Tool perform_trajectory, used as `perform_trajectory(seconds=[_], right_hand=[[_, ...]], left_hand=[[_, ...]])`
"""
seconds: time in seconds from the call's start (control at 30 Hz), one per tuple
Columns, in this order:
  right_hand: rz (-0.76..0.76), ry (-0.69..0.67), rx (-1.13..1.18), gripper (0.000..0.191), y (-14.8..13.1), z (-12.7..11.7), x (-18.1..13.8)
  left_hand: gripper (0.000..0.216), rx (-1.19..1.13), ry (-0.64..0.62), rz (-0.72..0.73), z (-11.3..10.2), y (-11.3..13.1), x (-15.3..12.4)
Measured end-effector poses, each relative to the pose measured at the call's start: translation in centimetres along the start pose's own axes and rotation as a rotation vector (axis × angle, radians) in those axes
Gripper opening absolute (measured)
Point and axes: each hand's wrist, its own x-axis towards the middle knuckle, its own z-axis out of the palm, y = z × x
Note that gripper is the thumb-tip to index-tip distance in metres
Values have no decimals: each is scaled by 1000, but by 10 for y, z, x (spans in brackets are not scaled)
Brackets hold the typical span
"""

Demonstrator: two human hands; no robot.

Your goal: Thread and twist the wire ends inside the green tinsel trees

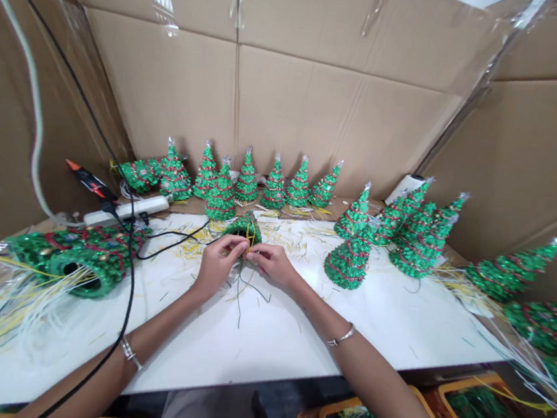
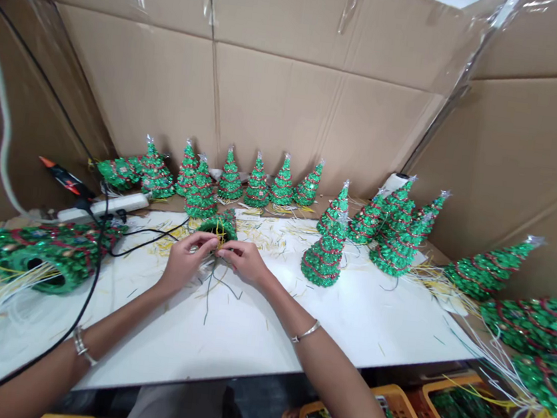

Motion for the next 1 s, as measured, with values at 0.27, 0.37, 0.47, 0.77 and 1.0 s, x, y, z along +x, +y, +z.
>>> perform_trajectory(seconds=[0.27,0.37,0.47,0.77,1.0], right_hand=[[10,1,-16,35,-2,0,0],[3,-7,-33,35,-1,0,0],[-3,-9,-49,33,0,0,-1],[-43,-23,-75,35,4,1,-2],[-60,-49,-122,37,7,0,-2]], left_hand=[[18,28,35,57,0,1,-1],[18,25,21,59,1,0,-1],[18,33,-8,57,2,0,-2],[21,61,-135,92,3,-2,-4],[21,122,-203,79,1,-6,-2]])
